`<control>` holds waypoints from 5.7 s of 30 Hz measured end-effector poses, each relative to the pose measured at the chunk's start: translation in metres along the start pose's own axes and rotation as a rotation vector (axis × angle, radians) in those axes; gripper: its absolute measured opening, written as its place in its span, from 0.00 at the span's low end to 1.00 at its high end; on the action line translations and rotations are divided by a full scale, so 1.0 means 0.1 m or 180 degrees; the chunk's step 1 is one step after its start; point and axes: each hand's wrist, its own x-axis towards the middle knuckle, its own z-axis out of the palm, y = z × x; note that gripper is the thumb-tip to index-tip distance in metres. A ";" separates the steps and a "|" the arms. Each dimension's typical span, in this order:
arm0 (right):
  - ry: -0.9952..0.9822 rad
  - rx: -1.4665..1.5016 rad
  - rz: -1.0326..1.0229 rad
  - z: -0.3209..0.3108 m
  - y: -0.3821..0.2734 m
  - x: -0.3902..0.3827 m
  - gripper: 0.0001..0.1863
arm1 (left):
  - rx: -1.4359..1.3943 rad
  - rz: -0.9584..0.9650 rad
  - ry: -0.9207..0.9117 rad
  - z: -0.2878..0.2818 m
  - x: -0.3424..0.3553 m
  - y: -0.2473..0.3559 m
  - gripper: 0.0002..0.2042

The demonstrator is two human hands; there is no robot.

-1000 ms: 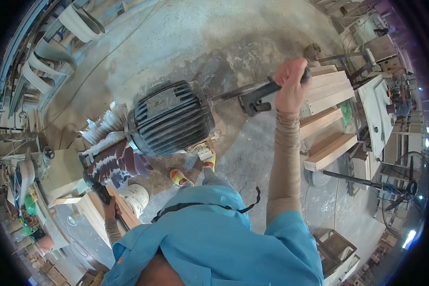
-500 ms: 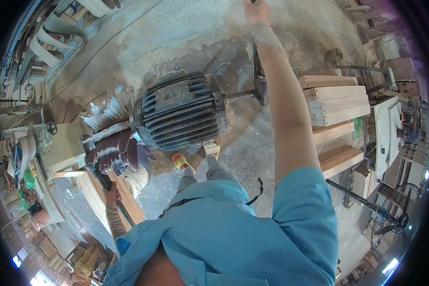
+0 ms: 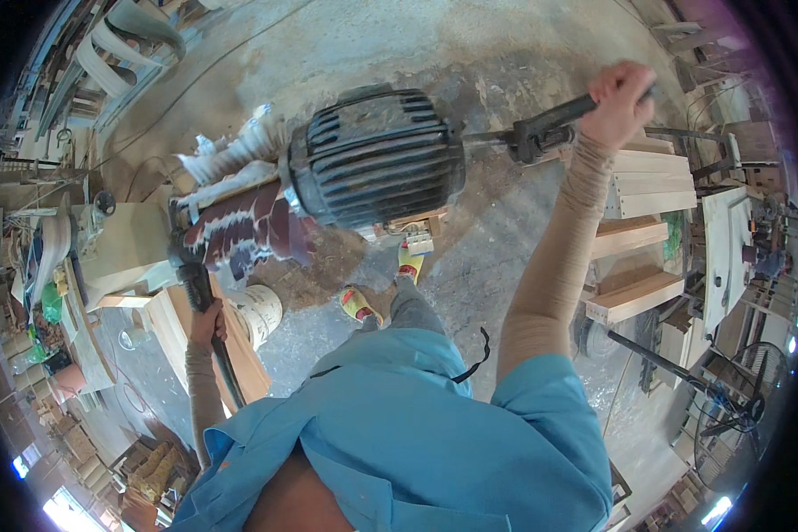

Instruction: Adjusting or disassembling a large industrial motor/brush sander assembly using two large pipe wrenches.

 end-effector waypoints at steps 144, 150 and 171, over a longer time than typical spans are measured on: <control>-0.0447 -0.2016 0.0150 -0.17 0.95 1.11 0.23 | 0.1019 0.1180 0.1587 0.34 0.32 -0.44 0.14; -0.0236 -0.1945 0.0229 -0.01 0.86 0.98 0.23 | 0.1050 0.1193 0.1551 0.33 0.34 -0.47 0.14; 0.0437 -0.4370 0.0491 -0.48 1.37 1.82 0.34 | 0.1146 0.0980 0.1489 0.30 0.23 -0.36 0.14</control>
